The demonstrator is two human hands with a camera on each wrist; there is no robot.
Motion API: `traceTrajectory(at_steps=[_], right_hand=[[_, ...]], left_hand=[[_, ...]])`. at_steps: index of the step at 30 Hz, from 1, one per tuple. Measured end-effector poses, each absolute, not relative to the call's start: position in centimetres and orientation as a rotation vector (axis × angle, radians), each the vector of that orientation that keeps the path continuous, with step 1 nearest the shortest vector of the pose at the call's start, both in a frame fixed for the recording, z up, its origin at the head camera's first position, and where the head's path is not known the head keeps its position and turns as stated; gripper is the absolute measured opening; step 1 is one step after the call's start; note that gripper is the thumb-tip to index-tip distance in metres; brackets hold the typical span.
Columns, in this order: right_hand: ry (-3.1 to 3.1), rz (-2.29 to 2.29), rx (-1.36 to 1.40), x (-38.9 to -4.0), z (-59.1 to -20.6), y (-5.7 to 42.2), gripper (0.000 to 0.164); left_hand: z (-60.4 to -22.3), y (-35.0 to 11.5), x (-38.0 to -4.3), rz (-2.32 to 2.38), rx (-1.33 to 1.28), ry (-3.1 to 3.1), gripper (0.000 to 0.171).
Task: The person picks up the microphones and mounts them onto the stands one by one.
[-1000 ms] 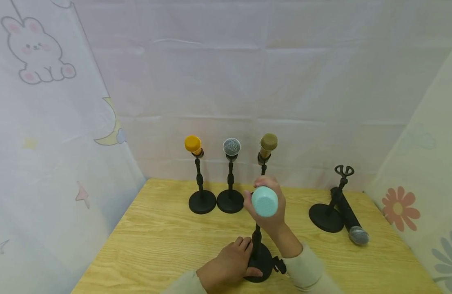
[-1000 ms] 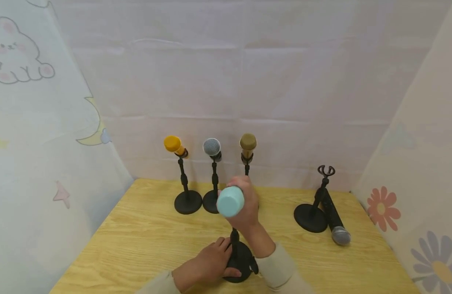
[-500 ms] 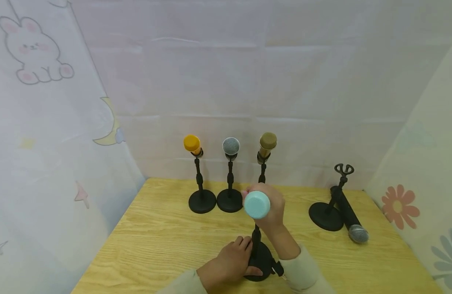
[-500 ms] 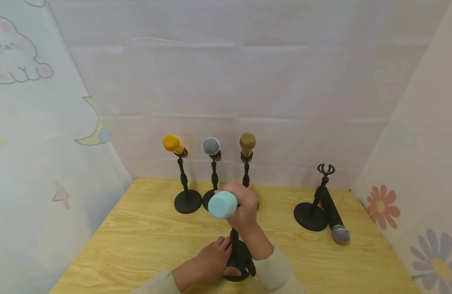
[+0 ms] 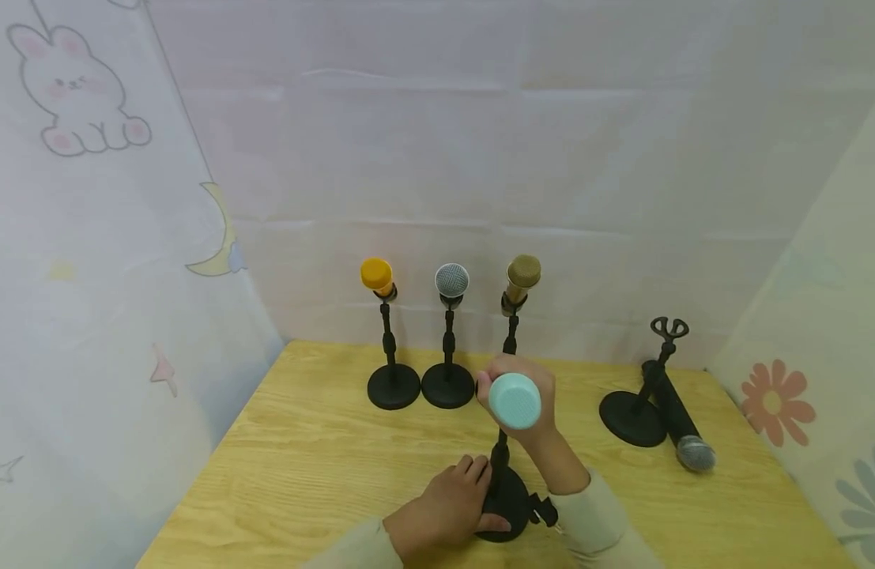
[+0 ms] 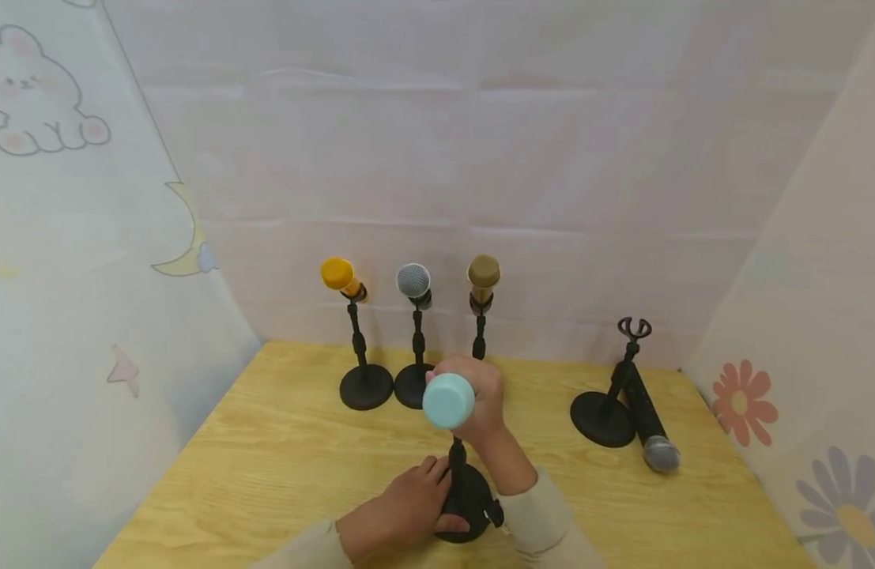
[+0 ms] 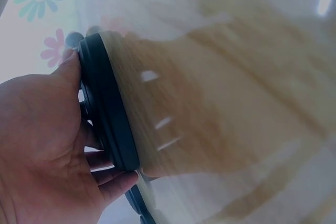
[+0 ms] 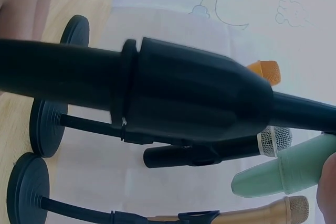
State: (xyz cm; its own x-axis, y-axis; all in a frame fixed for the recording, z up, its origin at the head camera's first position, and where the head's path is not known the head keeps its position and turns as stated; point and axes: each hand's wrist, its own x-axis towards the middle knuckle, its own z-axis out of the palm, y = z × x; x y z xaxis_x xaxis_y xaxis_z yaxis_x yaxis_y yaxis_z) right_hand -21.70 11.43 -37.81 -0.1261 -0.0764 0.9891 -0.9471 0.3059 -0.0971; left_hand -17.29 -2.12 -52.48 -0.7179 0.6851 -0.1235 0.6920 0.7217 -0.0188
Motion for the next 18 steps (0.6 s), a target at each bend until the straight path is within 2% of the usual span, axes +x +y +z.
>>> traceTrajectory(at_steps=[13, 18], right_hand=[[-1.485, 0.991, 0.988, -22.1, -37.8, 11.5, 0.029], [-1.462, 1.02, 1.028, -22.0, -38.7, 11.6, 0.027]], left_hand=[[-52.0, -1.9, -17.9, -0.09, 1.11, 2.829, 0.091], [-52.0, -2.0, -17.4, -0.08, 1.1, 2.808, 0.091]])
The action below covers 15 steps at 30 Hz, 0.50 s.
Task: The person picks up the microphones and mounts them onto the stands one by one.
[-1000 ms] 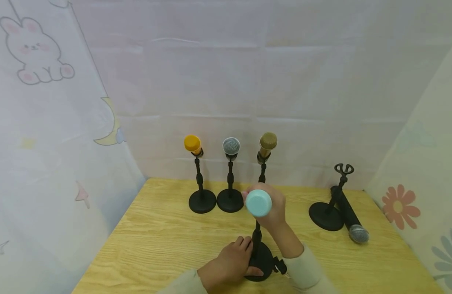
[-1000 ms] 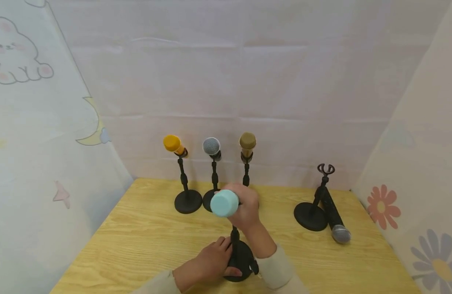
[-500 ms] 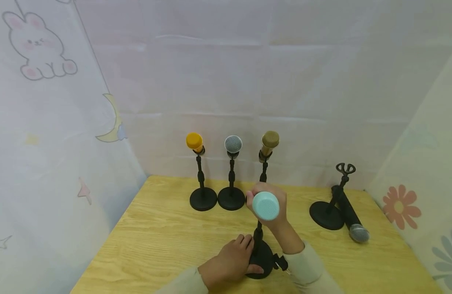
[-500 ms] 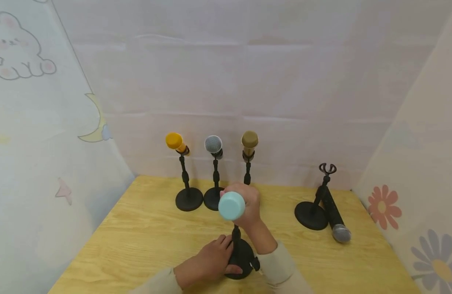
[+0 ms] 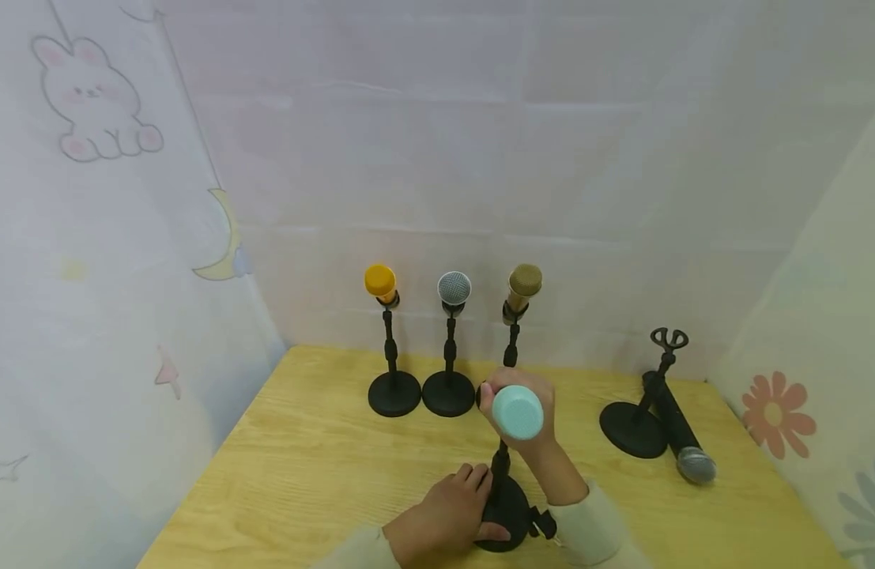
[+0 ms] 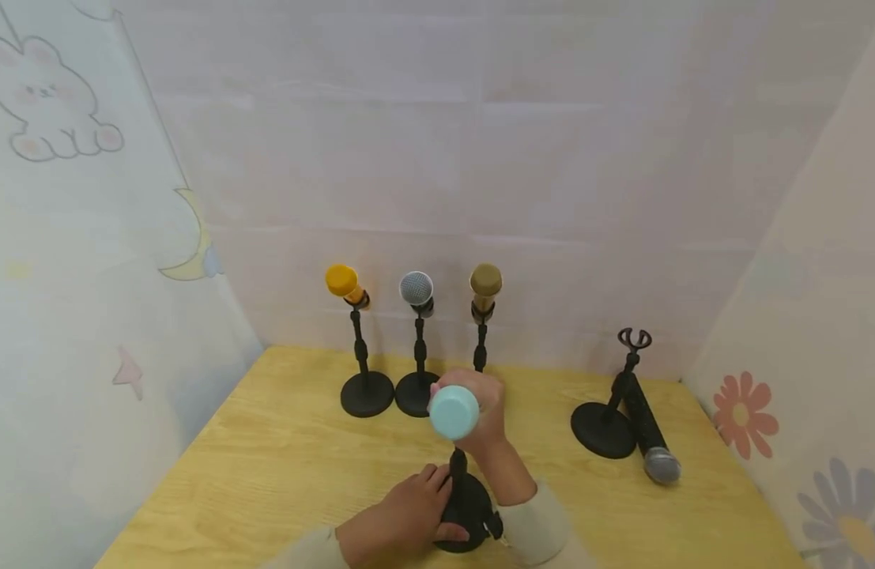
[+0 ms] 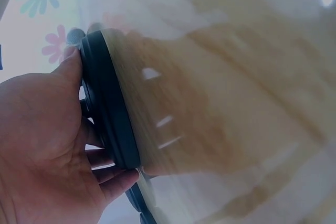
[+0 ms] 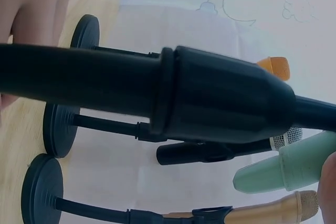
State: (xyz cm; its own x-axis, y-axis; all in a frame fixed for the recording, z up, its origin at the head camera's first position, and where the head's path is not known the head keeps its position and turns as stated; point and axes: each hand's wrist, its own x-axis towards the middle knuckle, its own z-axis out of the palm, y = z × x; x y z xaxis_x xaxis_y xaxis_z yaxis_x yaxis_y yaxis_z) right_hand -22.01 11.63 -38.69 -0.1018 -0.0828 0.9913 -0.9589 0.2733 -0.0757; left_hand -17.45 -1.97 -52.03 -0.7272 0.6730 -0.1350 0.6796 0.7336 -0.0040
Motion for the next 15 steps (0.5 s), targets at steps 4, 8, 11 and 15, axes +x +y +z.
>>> traceTrajectory(at_steps=[4, 8, 11, 15], right_hand=[[-1.435, 1.068, 1.038, -22.1, -39.4, 11.7, 0.024], [-1.439, 1.027, 1.014, -22.2, -39.9, 11.7, 0.024], [-1.416, 1.027, 1.027, -22.2, -40.3, 11.6, 0.023], [-1.398, 1.069, 1.046, -22.1, -40.5, 11.6, 0.024]], left_hand=[[-52.3, -2.0, -17.2, -0.096, 1.118, 2.822, 0.091], [-52.5, -2.0, -17.4, -0.077, 1.113, 2.835, 0.091], [-52.4, -2.0, -17.3, -0.068, 1.095, 2.824, 0.091], [-52.2, -2.0, -17.0, -0.068, 1.086, 2.818, 0.091]])
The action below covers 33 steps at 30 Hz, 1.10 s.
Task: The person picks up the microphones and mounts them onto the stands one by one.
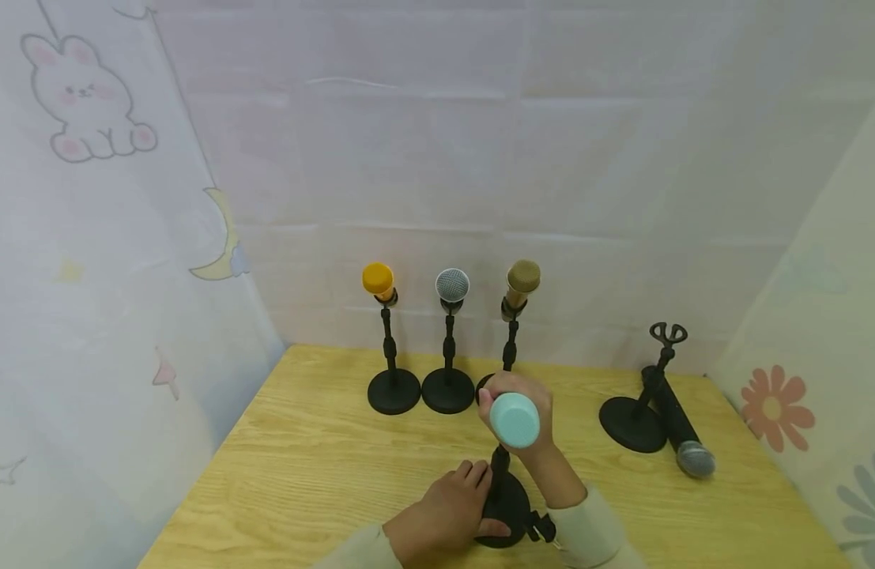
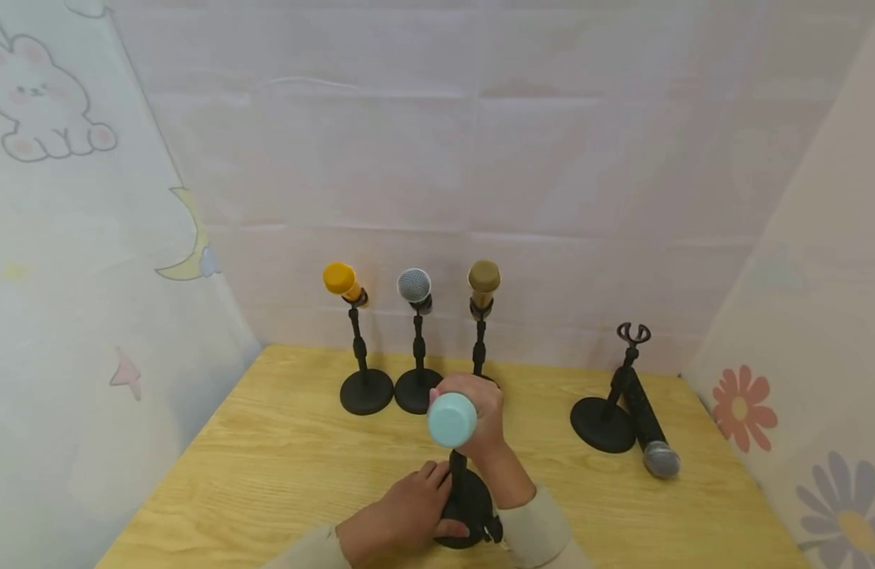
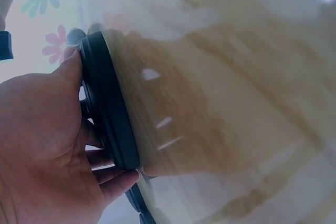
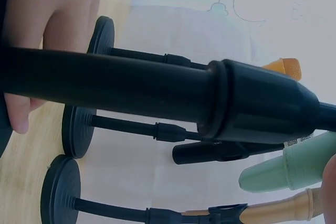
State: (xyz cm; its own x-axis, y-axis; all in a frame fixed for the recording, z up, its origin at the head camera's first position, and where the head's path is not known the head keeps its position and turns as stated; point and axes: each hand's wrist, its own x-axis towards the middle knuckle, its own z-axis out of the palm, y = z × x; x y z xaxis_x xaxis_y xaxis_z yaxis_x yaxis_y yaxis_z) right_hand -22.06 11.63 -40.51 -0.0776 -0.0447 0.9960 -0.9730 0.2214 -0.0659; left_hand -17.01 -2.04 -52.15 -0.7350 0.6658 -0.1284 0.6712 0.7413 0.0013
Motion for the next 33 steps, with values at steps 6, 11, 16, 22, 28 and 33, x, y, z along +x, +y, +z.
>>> traceTrajectory(at_steps=[6, 11, 16, 22, 28, 33], right_hand=[[-1.475, 1.029, 1.055, -21.8, -40.3, 11.9, 0.026], [-1.528, 1.099, 1.123, -21.5, -40.0, 12.2, 0.027], [-1.652, 1.183, 1.152, -20.7, -39.9, 12.8, 0.033], [-2.07, 1.176, 1.029, -18.8, -39.7, 14.9, 0.073], [-2.237, 1.064, 0.96, -17.9, -40.5, 17.8, 0.086], [-2.307, 1.027, 0.891, -17.4, -41.6, 19.8, 0.087]], left_hand=[[-52.2, -2.1, -17.0, -0.037, 1.111, 2.818, 0.091], [-52.7, -2.4, -17.4, 0.034, 1.12, 2.81, 0.091], [-53.0, -2.7, -17.6, 0.089, 1.14, 2.808, 0.092], [-51.7, -2.9, -17.2, 0.172, 1.078, 2.744, 0.089], [-51.7, -3.4, -17.4, 0.284, 1.006, 2.661, 0.09], [-51.1, -3.7, -17.1, 0.319, 0.979, 2.634, 0.091]])
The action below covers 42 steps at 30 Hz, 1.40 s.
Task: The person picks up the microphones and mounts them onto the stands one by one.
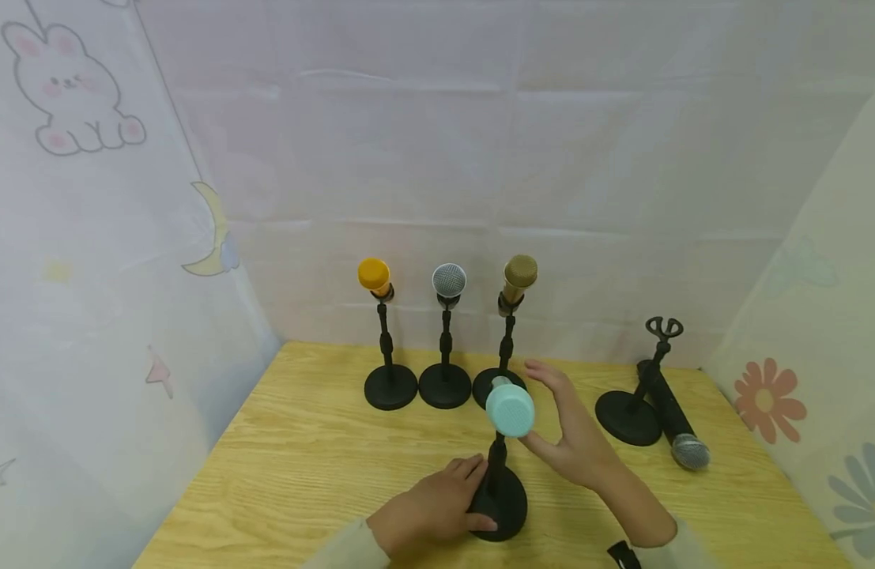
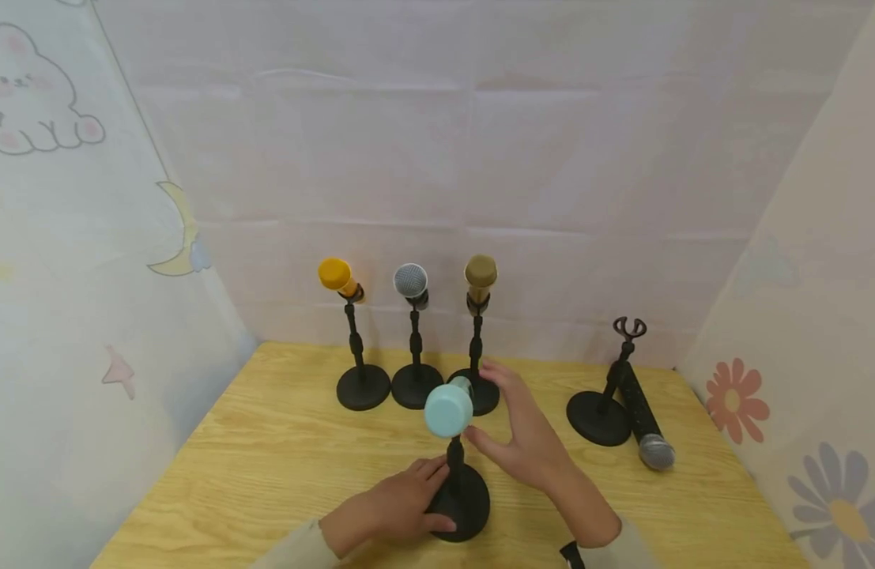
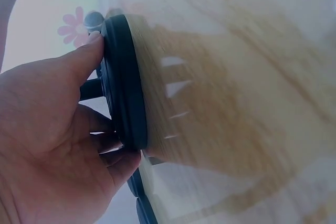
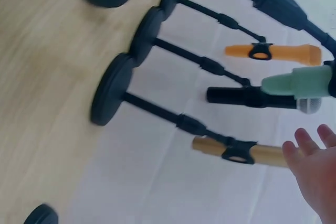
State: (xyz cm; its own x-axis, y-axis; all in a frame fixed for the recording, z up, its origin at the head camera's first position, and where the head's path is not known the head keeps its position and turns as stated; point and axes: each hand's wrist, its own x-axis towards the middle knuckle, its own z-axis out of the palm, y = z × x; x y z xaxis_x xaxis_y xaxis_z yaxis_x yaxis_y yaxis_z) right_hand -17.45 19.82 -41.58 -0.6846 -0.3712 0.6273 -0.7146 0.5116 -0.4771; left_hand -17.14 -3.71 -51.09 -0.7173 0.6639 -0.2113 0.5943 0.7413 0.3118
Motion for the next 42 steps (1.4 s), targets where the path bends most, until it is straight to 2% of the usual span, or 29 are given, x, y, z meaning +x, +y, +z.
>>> traceTrajectory(at_steps=[15, 21, 29, 42], right_hand=[[-2.605, 1.016, 0.822, -16.4, -45.5, 21.8, 0.077], [-2.8, 1.073, 0.883, -16.2, -47.3, 21.6, 0.081], [-2.977, 0.877, 0.974, -15.6, -49.0, 21.3, 0.071], [-3.054, 0.669, 1.086, -15.5, -50.4, 20.7, 0.068]], left_hand=[[-50.9, -4.0, -16.7, 0.345, 0.982, 2.666, 0.089], [-51.1, -4.1, -16.7, 0.338, 0.987, 2.671, 0.09], [-51.1, -4.0, -16.7, 0.316, 0.986, 2.68, 0.092], [-51.3, -4.0, -16.5, 0.324, 1.031, 2.708, 0.09]])
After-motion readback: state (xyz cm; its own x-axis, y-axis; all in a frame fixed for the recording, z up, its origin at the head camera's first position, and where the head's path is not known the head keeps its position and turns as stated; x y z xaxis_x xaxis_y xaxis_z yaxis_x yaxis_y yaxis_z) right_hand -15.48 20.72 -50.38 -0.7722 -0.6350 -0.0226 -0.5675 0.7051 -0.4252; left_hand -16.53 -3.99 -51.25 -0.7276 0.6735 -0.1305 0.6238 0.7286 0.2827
